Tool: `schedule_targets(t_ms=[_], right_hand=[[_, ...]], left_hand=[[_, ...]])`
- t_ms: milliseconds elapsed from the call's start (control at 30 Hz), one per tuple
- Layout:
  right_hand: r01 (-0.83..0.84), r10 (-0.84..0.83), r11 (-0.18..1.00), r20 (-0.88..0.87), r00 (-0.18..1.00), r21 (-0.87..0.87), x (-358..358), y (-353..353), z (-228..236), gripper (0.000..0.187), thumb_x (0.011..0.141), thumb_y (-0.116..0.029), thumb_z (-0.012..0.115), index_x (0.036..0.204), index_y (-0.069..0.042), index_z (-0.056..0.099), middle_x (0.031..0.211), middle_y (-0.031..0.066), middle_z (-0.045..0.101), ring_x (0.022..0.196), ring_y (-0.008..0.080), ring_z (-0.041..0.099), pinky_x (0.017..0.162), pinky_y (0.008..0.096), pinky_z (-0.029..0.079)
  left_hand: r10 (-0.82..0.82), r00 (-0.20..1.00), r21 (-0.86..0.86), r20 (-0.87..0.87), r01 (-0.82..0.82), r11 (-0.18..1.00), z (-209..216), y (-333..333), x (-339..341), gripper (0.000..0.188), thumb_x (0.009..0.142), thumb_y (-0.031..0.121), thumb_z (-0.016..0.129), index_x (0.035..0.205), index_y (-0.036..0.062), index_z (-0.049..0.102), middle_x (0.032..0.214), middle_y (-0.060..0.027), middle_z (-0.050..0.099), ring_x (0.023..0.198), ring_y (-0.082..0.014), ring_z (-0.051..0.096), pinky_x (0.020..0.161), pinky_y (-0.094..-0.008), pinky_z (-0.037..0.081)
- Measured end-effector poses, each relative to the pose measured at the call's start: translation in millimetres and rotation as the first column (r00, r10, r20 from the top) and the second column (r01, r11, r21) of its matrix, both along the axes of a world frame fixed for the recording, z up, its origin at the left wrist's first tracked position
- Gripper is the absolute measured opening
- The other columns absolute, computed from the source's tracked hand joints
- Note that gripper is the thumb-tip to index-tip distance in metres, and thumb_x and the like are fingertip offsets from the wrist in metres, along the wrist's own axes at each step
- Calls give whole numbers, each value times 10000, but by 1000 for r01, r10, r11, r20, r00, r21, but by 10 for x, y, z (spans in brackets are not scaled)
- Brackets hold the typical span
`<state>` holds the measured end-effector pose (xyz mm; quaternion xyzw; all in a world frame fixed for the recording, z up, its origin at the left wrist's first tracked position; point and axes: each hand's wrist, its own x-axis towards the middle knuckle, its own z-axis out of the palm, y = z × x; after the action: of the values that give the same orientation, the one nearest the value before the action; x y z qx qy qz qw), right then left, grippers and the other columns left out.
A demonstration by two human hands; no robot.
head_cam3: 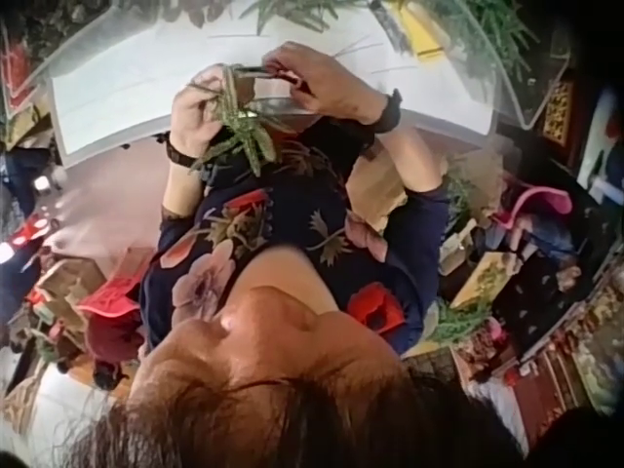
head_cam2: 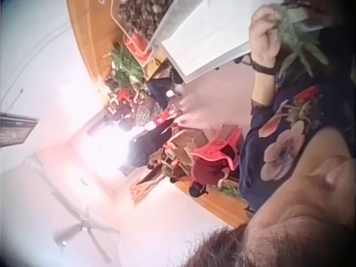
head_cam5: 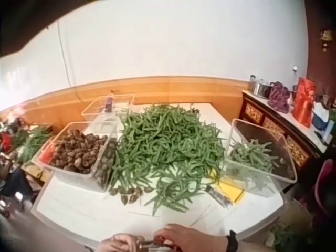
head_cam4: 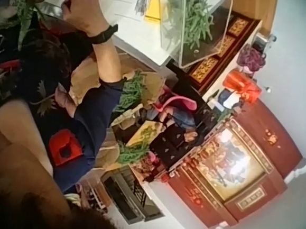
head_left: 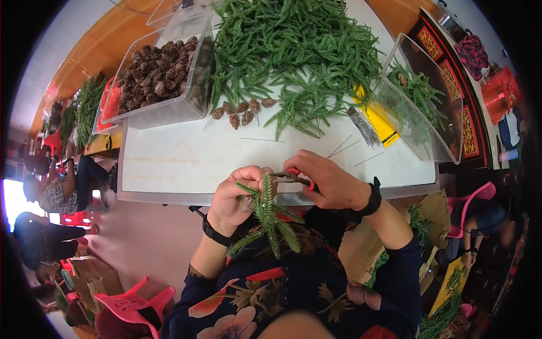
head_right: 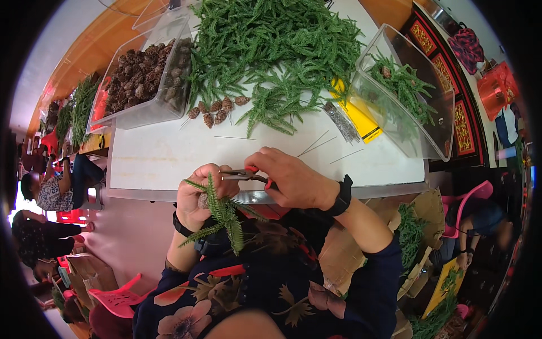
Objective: Sorting and trimming green plant stems using pliers in a production environment.
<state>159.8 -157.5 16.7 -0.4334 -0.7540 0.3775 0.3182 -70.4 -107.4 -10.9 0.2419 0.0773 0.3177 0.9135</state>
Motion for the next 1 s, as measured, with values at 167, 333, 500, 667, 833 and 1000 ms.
schedule_targets(t_ms=[167, 333, 500, 667, 833, 1000], right_hand=[[-17, 7, 964, 40, 999, 266, -68, 119, -63, 455, 672, 14, 587, 1112, -72, 510, 951, 112, 528, 849, 328, 535, 746, 397, 470], [-29, 0, 895, 65, 998, 444, -157, 259, -42, 430, 670, -11, 611, 1085, -88, 528, 932, 103, 535, 832, 313, 543, 709, 394, 472], [-19, -59, 850, 131, 990, 526, -183, 317, -57, 393, 676, -22, 629, 1053, -95, 545, 890, 87, 541, 793, 297, 548, 655, 382, 473], [2, -83, 832, 122, 989, 555, -193, 336, -69, 365, 677, -17, 638, 1023, -97, 556, 848, 69, 538, 750, 281, 549, 597, 365, 466], [-1, -79, 835, 122, 989, 550, -205, 329, -87, 347, 676, -28, 646, 1006, -99, 565, 829, 63, 535, 721, 272, 550, 581, 358, 461], [-59, -6, 927, 172, 985, 370, -160, 278, -72, 310, 698, -60, 650, 996, -95, 574, 803, 66, 543, 704, 274, 561, 581, 365, 462]], left_hand=[[-40, 998, -59, 44, 42, 997, 45, -46, 18, 134, 837, 109, 587, 800, -19, 598, 785, -102, 567, 717, -231, 499, 670, -335, 403], [-142, 981, -2, 131, 144, 990, 33, -38, 27, 231, 815, 221, 611, 706, 26, 556, 655, -60, 508, 642, -197, 416, 614, -321, 310], [-90, 989, -13, 116, 92, 996, 79, -83, 38, 275, 795, 282, 616, 659, 58, 530, 575, -22, 442, 599, -167, 351, 589, -315, 246], [-130, 979, -40, 154, 137, 990, 48, -50, 50, 258, 787, 273, 613, 647, 70, 536, 558, -5, 414, 587, -163, 331, 585, -317, 239], [-171, 965, -34, 197, 181, 983, 23, -34, 67, 265, 791, 283, 601, 650, 68, 537, 556, 2, 405, 586, -160, 318, 581, -317, 224], [-115, 975, -63, 190, 129, 990, 26, -15, 42, 231, 818, 223, 589, 678, 42, 561, 607, -20, 475, 611, -154, 385, 597, -310, 292]])
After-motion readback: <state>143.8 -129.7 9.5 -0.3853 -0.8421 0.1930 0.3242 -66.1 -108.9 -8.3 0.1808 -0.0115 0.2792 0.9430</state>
